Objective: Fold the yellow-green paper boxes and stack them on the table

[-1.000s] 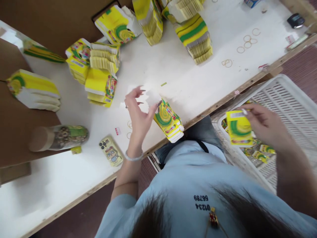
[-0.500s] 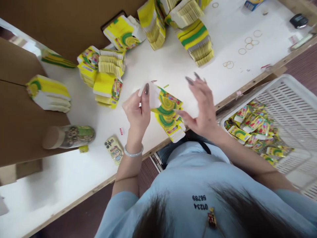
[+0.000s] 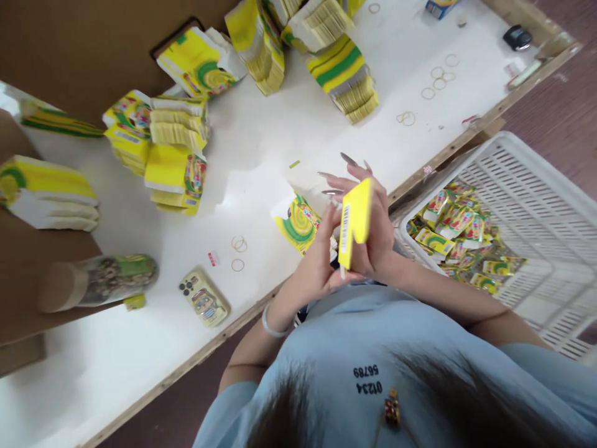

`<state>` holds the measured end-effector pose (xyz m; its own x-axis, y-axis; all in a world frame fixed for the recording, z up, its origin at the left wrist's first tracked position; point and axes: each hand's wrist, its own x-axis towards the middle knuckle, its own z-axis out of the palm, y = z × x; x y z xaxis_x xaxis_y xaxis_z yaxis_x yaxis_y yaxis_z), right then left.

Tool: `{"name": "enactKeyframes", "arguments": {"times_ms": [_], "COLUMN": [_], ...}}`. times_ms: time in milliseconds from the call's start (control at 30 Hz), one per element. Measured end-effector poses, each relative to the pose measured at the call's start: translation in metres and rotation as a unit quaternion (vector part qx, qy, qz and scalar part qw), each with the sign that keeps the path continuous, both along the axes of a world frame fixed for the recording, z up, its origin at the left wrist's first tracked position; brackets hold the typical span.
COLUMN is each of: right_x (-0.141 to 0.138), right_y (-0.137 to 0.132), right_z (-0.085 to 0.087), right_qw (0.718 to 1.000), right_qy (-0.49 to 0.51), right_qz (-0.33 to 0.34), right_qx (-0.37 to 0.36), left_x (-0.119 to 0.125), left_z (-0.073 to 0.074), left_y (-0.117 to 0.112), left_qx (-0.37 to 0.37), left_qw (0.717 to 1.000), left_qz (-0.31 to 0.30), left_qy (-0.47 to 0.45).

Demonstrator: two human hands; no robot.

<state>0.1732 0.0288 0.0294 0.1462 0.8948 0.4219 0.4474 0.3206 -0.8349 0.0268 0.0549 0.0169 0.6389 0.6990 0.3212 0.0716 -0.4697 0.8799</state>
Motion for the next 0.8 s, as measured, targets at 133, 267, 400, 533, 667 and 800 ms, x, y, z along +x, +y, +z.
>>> {"name": "enactKeyframes", "arguments": {"times_ms": [133,267,400,533,667,800], "right_x": [-0.005,-0.004,-0.006,0.005,0.021,0.023], "right_y": [-0.016,-0.028,-0.034,-0.039,-0.043,-0.048], "right_z": [-0.002,-0.017,-0.027,-0.026,-0.023,-0.023], "right_qw": [0.997,0.982,0.980,0.989,0.972,0.975], "right_qy": [0.069,0.130,0.135,0.107,0.148,0.115], "right_qz": [-0.029,-0.030,-0.075,-0.062,0.065,0.079], "right_qx": [-0.024,-0.131,-0.125,-0.080,-0.171,-0.172], "left_x": [-0.001,-0.003,0.001,-0.005,-0.019,-0.024], "left_z": [-0.010,-0.009,-0.007,-0.014,-0.020,-0.018], "left_y": [-0.010,-0.021,-0.035,-0.045,-0.048,-0.048], "left_qx": [-0.040,-0.065,-0.164,-0.217,-0.310,-0.345], "left_qw": [0.998,0.991,0.974,0.962,0.946,0.935], "left_qz": [0.048,0.109,0.143,0.128,0.062,0.013], "left_qy": [-0.028,-0.042,-0.057,-0.106,-0.066,-0.081]}}
